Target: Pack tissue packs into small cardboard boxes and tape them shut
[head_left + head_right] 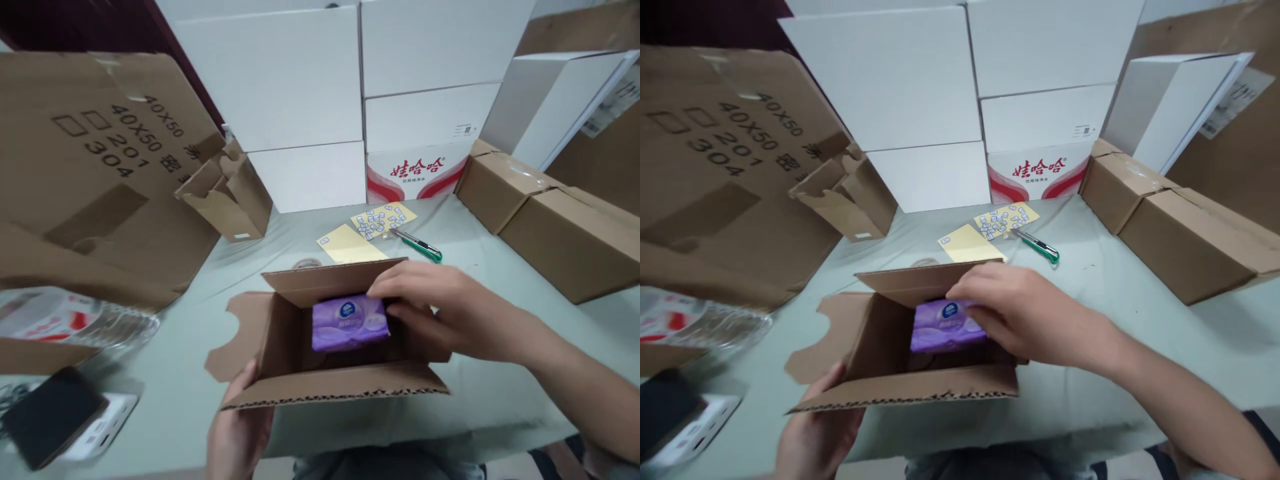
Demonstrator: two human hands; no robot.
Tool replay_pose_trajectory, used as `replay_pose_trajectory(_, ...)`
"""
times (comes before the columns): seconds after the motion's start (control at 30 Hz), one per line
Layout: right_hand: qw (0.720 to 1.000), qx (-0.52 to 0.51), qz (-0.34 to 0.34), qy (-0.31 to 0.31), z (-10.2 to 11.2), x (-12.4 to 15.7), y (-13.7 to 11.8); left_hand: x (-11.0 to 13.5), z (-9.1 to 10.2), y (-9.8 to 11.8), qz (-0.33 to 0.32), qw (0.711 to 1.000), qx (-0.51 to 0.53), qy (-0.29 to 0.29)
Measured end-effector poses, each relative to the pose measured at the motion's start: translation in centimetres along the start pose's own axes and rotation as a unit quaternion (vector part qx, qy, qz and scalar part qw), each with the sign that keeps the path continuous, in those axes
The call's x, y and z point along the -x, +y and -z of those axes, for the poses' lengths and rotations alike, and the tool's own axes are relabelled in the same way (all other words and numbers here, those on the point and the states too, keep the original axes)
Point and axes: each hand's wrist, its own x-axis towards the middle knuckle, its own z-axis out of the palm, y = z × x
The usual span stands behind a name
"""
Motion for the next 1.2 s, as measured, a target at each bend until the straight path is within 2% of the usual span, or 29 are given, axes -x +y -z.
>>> replay_pose_trajectory(0.07, 0.982, 0.100, -0.006, -0.157, -1.2, -1.5, -0.2, 0.3, -0.1, -0.7, 0.010, 1.000, 0.008, 0.001)
replay_pose_trajectory(0.13, 0.949, 0.187, -0.017, -0.255, -3.3, -2.4, 0.1, 0.1, 0.5, -1.3, 0.010, 1.000, -0.018, -0.017)
replay_pose_trajectory(0.2, 0.940, 0.221, -0.016, -0.262, -5.9, -2.6, 0.7, -0.2, 1.7, -1.9, 0.008, 0.998, -0.059, -0.022)
replay_pose_trajectory(0.27, 0.944, 0.244, -0.010, -0.224, -8.2, -2.4, 1.3, -0.6, 2.8, -2.2, 0.000, 0.996, -0.086, -0.009)
replay_pose_trajectory(0.33, 0.939, 0.276, -0.012, -0.203, -9.8, -2.2, 1.7, -0.7, 3.6, -2.3, -0.006, 0.993, -0.114, -0.014)
replay_pose_trajectory(0.37, 0.933, 0.292, -0.011, -0.212, -10.1, -2.3, 1.7, -0.7, 3.8, -2.3, -0.006, 0.991, -0.134, -0.024)
replay_pose_trajectory(0.47, 0.913, 0.308, 0.018, -0.266, -9.7, -3.0, 1.3, -0.3, 3.7, -2.3, -0.010, 0.981, -0.182, -0.059)
replay_pose_trajectory(0.53, 0.901, 0.305, 0.029, -0.306, -8.8, -3.8, 0.8, 0.1, 3.4, -2.5, -0.033, 0.981, -0.177, -0.070)
replay_pose_trajectory(0.6, 0.891, 0.302, 0.001, -0.339, -7.9, -4.5, 0.1, 0.3, 3.0, -2.8, -0.066, 0.980, -0.169, -0.080)
replay_pose_trajectory(0.67, 0.883, 0.304, -0.037, -0.357, -6.8, -5.0, -0.8, 0.3, 2.9, -2.9, -0.131, 0.971, -0.169, -0.108)
replay_pose_trajectory(0.73, 0.899, 0.298, -0.052, -0.317, -4.9, -5.1, -1.7, 0.2, 2.8, -2.8, -0.261, 0.941, -0.154, -0.147)
replay_pose_trajectory(0.8, 0.939, 0.267, -0.046, -0.213, -2.1, -4.5, -2.3, -0.1, 2.8, -2.6, -0.408, 0.887, -0.105, -0.188)
replay_pose_trajectory(0.83, 0.957, 0.250, -0.051, -0.137, -0.6, -3.9, -2.2, -0.2, 2.7, -2.5, -0.457, 0.860, -0.085, -0.210)
replay_pose_trajectory(0.9, 0.971, 0.216, -0.097, 0.040, 2.1, -1.9, -1.2, -0.4, 2.7, -2.2, -0.502, 0.820, -0.085, -0.261)
replay_pose_trajectory(0.97, 0.955, 0.154, -0.175, 0.182, 3.5, 0.6, 1.0, -0.6, 2.7, -2.1, -0.520, 0.787, -0.145, -0.297)
replay_pose_trajectory(1.0, 0.956, 0.084, -0.200, 0.197, 3.5, 1.8, 2.4, -0.7, 2.6, -2.0, -0.532, 0.771, -0.179, -0.299)
replay_pose_trajectory(1.07, 0.961, -0.073, -0.245, 0.105, 2.2, 3.8, 5.1, -0.9, 2.6, -1.9, -0.559, 0.746, -0.222, -0.287)
replay_pose_trajectory(1.13, 0.950, -0.162, -0.264, 0.037, -0.4, 4.7, 7.0, -1.1, 2.4, -1.9, -0.570, 0.739, -0.235, -0.271)
replay_pose_trajectory(1.2, 0.940, -0.217, -0.262, 0.024, -3.0, 4.6, 7.6, -1.2, 2.1, -2.0, -0.571, 0.743, -0.237, -0.256)
